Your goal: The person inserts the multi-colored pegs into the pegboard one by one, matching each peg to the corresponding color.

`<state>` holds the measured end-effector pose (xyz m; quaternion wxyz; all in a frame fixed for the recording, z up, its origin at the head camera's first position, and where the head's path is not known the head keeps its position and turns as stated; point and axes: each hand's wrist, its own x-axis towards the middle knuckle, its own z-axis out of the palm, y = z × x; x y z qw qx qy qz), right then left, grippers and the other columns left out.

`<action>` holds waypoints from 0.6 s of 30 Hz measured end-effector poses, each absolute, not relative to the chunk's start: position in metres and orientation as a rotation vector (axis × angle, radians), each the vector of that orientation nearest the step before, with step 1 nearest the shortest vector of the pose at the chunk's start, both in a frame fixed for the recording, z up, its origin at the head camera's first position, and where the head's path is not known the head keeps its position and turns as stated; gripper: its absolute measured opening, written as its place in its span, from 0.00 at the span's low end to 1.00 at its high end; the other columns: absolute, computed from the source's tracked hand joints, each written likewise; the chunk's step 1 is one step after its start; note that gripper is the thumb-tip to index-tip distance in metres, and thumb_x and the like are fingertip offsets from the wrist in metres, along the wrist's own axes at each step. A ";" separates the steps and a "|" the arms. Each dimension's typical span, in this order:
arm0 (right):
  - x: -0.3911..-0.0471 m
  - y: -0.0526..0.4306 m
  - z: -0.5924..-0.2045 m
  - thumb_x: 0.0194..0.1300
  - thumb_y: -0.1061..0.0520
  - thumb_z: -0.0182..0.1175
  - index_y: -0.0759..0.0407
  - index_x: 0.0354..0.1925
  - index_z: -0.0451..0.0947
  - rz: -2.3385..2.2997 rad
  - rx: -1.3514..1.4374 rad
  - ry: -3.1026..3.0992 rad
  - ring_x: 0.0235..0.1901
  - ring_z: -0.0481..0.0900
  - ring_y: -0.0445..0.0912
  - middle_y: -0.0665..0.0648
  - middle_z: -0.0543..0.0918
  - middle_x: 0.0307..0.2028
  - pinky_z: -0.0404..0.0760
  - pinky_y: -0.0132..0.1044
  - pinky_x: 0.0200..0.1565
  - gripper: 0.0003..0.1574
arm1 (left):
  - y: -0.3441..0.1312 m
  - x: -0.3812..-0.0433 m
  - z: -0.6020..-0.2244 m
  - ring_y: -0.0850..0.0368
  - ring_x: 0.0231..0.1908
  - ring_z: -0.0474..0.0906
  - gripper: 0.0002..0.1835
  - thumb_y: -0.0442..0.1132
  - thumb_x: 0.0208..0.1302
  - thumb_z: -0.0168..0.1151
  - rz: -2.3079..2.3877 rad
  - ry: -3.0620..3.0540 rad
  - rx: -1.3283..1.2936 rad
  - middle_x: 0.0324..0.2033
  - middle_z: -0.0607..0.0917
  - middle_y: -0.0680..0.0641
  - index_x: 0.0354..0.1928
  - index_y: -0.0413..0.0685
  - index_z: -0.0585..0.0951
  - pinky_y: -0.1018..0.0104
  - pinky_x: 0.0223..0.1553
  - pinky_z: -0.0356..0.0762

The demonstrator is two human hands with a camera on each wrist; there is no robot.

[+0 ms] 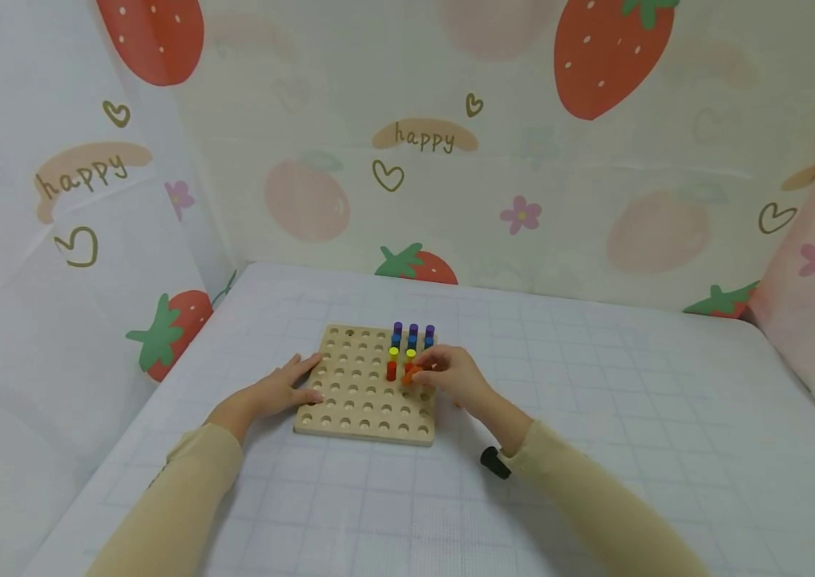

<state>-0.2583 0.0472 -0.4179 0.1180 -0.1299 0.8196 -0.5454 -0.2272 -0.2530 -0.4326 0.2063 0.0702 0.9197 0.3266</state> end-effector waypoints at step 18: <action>-0.249 0.025 -0.417 0.61 0.62 0.67 0.61 0.43 0.86 -1.404 -0.441 2.559 0.29 0.70 0.45 0.53 0.83 0.37 0.70 0.29 0.27 0.10 | -0.254 -0.230 -0.436 0.24 0.69 0.30 0.46 0.57 0.67 0.58 0.920 2.549 0.172 0.73 0.39 0.27 0.77 0.46 0.46 0.28 0.63 0.34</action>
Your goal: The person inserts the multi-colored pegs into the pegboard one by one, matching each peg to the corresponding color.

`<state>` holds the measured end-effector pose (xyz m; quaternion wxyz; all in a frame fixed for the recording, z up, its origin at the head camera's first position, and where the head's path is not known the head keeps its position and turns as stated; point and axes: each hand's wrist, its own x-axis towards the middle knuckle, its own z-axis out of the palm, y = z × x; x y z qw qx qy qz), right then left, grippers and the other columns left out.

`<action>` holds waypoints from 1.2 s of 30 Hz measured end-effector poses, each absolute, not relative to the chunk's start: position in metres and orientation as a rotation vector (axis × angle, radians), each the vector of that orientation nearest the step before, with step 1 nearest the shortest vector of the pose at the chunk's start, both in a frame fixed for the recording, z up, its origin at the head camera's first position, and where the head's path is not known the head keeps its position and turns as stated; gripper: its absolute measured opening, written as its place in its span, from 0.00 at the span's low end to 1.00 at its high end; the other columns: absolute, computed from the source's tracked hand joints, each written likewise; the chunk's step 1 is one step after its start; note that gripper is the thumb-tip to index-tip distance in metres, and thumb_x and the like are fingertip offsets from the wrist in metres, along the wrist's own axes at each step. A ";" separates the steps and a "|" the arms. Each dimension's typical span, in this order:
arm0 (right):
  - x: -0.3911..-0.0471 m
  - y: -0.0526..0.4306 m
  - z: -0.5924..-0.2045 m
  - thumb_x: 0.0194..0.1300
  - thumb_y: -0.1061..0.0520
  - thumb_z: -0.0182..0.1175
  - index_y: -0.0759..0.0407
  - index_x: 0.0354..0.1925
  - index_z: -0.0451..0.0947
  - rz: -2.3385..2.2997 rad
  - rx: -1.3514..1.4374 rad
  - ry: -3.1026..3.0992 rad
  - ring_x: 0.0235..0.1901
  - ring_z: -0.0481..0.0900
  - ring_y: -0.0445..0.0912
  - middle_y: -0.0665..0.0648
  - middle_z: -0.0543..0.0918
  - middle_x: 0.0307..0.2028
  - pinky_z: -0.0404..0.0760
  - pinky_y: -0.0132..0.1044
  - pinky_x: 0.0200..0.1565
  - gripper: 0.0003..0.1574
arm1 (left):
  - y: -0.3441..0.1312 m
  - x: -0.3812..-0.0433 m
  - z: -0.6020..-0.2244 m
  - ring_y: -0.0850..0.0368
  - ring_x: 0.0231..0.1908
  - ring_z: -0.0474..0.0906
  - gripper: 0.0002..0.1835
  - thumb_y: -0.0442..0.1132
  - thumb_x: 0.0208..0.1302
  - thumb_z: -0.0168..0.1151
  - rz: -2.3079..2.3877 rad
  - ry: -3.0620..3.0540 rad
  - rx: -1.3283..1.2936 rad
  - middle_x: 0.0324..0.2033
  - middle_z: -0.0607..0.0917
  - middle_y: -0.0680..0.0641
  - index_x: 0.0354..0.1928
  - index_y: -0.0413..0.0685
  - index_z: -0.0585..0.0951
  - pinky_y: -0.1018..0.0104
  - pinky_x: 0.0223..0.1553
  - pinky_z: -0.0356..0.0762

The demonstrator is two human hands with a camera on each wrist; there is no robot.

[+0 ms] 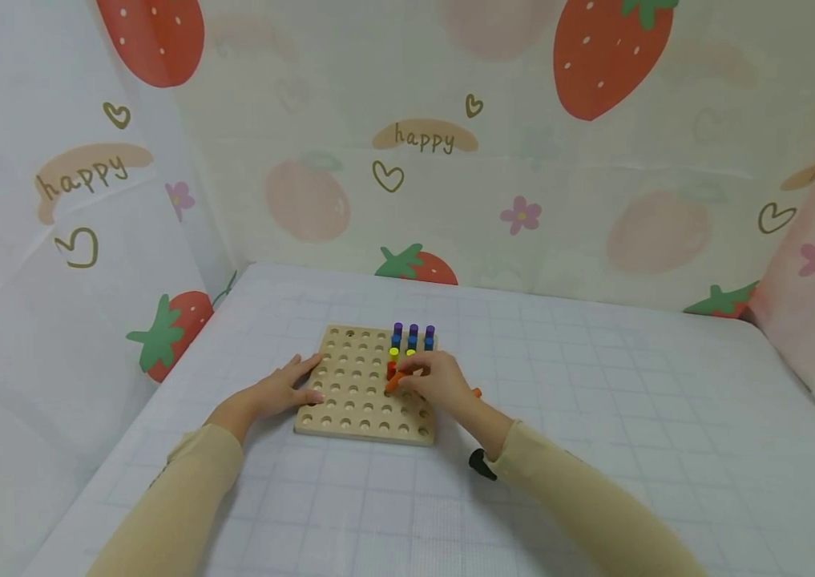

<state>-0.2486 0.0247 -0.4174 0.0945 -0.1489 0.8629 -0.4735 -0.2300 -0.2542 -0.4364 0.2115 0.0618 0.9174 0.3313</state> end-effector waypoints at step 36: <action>-0.256 0.057 -0.410 0.63 0.66 0.64 0.65 0.45 0.84 -1.464 -0.333 2.580 0.29 0.80 0.49 0.56 0.84 0.35 0.83 0.39 0.35 0.11 | -0.255 -0.228 -0.434 0.24 0.69 0.29 0.49 0.61 0.64 0.58 0.938 2.549 0.174 0.72 0.38 0.27 0.77 0.46 0.47 0.28 0.63 0.31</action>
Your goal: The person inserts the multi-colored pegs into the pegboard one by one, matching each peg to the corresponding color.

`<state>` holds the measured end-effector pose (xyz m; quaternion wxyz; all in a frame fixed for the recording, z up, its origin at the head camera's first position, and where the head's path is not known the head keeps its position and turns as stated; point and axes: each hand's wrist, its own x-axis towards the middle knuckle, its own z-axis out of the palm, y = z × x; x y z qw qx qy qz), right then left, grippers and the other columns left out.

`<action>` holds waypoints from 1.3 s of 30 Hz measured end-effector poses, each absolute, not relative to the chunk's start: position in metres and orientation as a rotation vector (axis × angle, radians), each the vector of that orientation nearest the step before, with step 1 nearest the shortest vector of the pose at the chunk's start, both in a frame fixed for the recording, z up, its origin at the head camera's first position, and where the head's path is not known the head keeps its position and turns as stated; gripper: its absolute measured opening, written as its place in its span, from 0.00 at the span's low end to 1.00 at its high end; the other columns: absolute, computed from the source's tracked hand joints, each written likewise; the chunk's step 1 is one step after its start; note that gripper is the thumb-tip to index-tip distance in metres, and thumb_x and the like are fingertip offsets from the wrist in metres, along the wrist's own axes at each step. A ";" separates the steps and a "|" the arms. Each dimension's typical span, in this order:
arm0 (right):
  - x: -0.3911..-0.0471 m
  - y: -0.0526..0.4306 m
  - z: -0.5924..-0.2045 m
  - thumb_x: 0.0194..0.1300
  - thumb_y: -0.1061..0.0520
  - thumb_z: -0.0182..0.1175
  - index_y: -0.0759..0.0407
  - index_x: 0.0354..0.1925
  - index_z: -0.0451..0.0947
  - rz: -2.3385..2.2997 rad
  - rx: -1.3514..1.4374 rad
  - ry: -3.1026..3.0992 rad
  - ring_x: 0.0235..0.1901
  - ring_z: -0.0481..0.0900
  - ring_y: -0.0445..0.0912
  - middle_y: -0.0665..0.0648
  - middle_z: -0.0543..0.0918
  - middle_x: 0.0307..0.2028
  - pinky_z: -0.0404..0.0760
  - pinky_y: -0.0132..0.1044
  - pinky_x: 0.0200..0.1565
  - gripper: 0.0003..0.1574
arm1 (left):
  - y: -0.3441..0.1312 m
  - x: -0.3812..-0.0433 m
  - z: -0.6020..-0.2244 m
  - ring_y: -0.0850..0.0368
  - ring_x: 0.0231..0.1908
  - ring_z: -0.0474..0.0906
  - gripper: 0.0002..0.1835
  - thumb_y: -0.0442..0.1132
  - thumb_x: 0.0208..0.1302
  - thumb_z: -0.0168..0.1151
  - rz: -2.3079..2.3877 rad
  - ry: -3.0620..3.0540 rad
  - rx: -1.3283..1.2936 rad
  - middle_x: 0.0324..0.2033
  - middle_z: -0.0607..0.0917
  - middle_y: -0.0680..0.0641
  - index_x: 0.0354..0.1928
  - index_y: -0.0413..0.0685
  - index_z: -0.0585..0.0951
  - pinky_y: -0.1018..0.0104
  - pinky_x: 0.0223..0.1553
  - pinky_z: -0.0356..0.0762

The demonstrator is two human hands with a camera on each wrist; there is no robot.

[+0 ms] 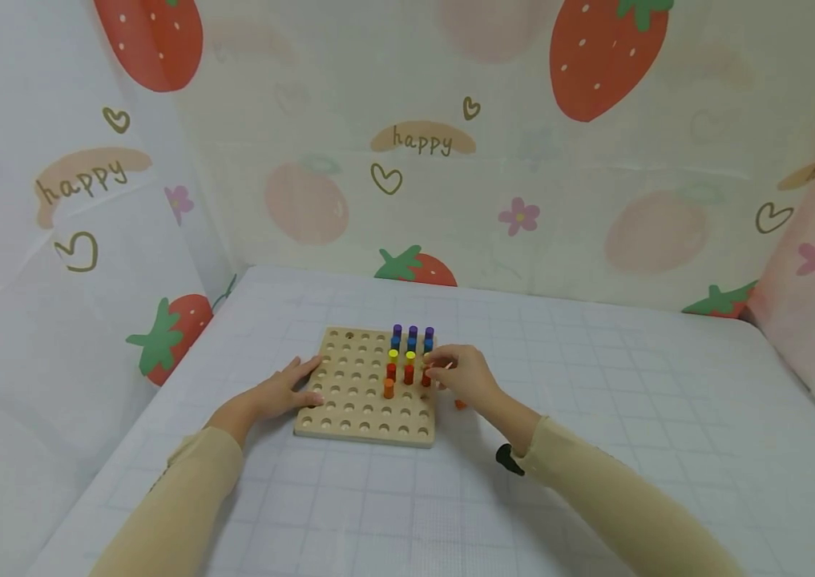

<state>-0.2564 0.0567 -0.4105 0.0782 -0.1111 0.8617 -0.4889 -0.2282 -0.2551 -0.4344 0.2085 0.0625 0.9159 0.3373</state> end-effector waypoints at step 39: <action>-0.293 0.148 -0.425 0.58 0.65 0.69 0.63 0.52 0.82 -1.094 -0.350 2.295 0.37 0.69 0.47 0.55 0.74 0.35 0.67 0.33 0.35 0.21 | -0.252 -0.227 -0.432 0.21 0.68 0.31 0.47 0.58 0.67 0.57 0.887 2.559 0.185 0.71 0.38 0.25 0.76 0.44 0.46 0.27 0.63 0.35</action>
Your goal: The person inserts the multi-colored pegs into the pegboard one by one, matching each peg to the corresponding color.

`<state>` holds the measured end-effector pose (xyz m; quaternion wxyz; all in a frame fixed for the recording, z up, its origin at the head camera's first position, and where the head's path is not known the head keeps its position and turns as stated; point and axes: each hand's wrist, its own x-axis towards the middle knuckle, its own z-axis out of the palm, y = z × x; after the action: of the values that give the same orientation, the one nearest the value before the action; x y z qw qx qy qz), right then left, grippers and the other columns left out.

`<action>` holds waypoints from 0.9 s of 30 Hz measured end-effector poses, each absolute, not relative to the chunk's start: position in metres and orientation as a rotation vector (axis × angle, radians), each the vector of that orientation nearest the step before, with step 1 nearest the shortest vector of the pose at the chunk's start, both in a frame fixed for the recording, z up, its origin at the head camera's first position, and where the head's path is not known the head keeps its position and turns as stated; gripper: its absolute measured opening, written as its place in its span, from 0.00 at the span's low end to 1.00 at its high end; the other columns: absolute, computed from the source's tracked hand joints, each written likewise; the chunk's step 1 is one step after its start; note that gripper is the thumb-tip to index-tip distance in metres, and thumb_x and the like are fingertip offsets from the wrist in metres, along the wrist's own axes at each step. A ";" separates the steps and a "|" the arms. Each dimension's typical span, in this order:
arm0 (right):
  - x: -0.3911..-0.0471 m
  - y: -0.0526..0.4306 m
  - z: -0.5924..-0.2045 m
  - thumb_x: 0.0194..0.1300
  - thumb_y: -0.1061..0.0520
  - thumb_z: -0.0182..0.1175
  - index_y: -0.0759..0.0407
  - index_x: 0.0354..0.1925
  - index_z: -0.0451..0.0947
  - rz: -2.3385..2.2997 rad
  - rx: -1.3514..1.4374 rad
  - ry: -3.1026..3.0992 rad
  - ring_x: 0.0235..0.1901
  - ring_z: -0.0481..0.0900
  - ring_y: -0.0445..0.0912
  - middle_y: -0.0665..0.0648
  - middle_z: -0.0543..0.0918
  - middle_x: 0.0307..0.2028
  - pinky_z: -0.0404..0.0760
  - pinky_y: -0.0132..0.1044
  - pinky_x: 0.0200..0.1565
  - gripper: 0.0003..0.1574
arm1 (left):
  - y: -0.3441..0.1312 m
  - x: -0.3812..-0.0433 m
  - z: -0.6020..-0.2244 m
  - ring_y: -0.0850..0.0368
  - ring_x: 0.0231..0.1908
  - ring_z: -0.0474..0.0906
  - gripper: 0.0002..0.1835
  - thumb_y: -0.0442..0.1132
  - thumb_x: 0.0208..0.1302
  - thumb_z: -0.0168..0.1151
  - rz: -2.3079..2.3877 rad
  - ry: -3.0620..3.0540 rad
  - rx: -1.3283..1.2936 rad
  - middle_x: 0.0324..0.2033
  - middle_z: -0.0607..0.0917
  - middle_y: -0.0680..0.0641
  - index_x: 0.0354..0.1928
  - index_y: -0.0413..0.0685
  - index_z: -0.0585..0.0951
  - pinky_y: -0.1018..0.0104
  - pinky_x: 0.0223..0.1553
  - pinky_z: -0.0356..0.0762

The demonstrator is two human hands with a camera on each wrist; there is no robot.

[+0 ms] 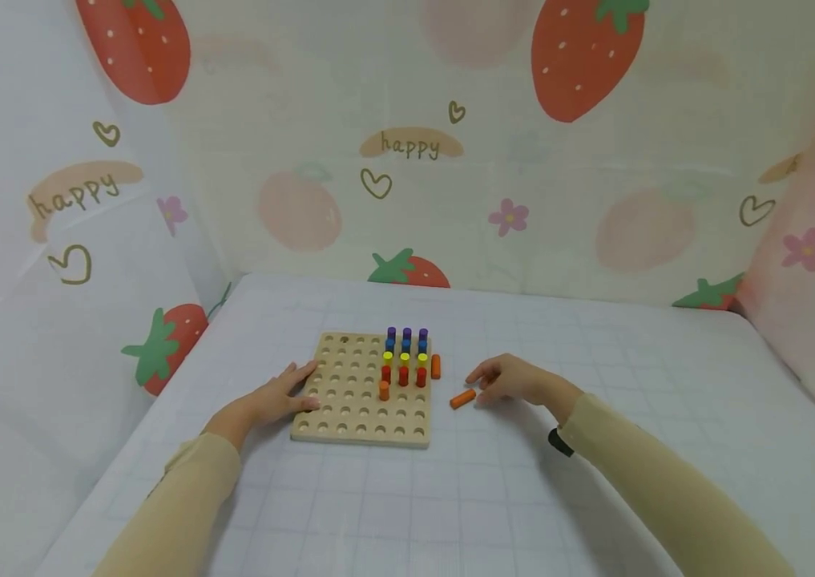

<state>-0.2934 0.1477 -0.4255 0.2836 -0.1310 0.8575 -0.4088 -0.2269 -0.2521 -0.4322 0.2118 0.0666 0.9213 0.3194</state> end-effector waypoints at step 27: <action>-0.290 0.139 -0.427 0.60 0.61 0.68 0.62 0.41 0.84 -1.045 -0.303 2.397 0.38 0.72 0.47 0.53 0.82 0.37 0.72 0.35 0.41 0.09 | -0.251 -0.224 -0.433 0.24 0.69 0.31 0.49 0.60 0.64 0.59 0.952 2.552 0.166 0.72 0.39 0.27 0.76 0.44 0.49 0.28 0.63 0.33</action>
<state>-0.2899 0.1392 -0.4271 0.2519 -0.1115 0.8813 -0.3841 -0.2241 -0.2513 -0.4332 0.2049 0.0595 0.9153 0.3416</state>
